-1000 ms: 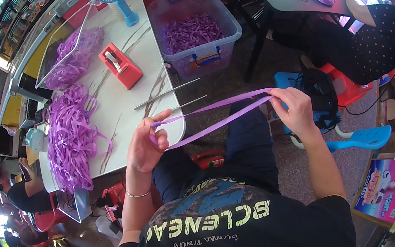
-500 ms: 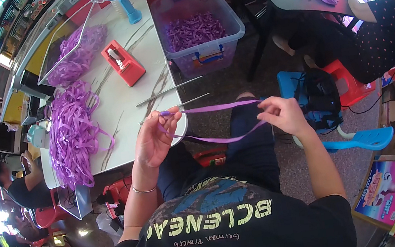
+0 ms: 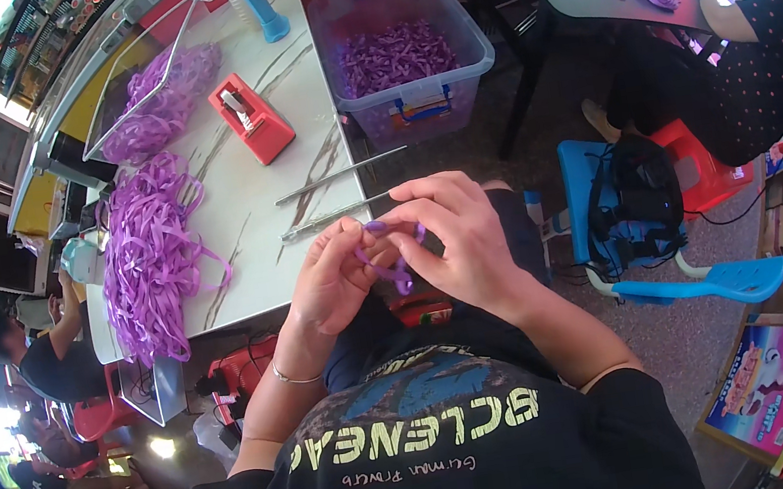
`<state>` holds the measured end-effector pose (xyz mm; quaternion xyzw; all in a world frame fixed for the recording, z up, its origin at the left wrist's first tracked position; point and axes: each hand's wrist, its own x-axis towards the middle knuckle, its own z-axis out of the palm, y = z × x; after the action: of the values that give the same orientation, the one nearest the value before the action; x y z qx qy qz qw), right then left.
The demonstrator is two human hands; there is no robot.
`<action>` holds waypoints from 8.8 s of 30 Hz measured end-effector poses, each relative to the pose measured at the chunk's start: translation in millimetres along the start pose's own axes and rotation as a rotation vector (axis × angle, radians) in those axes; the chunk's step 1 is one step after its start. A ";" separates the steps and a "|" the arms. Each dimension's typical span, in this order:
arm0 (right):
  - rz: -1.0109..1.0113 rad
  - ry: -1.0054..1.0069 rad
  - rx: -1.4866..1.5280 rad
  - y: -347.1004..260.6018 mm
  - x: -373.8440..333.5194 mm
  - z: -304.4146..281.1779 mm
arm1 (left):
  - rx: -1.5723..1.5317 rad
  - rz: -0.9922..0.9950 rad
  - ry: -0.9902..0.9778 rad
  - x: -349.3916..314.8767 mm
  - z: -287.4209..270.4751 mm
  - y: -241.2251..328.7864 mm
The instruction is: Assembling purple ribbon bows using a metal jig and adhesive tape.
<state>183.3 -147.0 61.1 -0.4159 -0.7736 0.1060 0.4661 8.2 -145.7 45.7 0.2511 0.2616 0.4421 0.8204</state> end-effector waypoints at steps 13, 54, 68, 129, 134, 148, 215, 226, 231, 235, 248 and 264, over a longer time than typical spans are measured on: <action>-0.059 0.033 -0.088 1.9 1.5 5.0 | -0.024 0.015 -0.008 -3.6 3.6 3.7; 0.837 -0.620 1.217 46.2 -9.1 -27.2 | 1.222 0.433 -0.439 47.7 -10.8 43.6; 0.890 0.033 0.860 107.6 -13.2 35.8 | 1.173 0.291 -0.004 131.2 -46.0 54.8; 0.543 -0.410 0.440 -56.7 -168.1 -6.7 | 1.583 0.348 -0.249 138.5 -66.3 53.9; 0.540 -0.420 0.441 -60.2 -168.9 -7.8 | 1.558 0.319 -0.237 137.0 -65.8 54.5; -0.059 -0.472 0.626 -56.9 -6.9 -70.2 | 1.617 0.386 -0.233 134.2 -64.5 55.9; 0.416 -0.688 0.878 31.5 40.6 -30.6 | 1.618 0.477 -0.233 128.3 -67.1 53.6; 1.066 -0.624 0.985 45.0 -119.1 15.1 | 1.646 0.421 -0.259 132.3 -62.1 58.8; 0.902 -0.602 0.965 35.0 -113.2 9.6 | 1.606 0.399 -0.254 133.2 -66.4 55.9; 0.759 -0.643 0.908 20.2 -72.5 -6.1 | 1.630 0.445 -0.275 134.6 -64.7 55.1; 0.504 -0.375 0.849 98.4 108.1 39.9 | 1.339 0.450 -0.118 139.4 -69.7 50.5; 1.186 -0.295 0.941 150.3 29.8 101.7 | 1.478 0.456 -0.098 125.6 -59.5 59.4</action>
<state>176.4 -7.1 -58.2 -0.5006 -0.3489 0.7103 0.3510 -6.6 1.3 14.0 0.8002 0.3938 0.2992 0.3391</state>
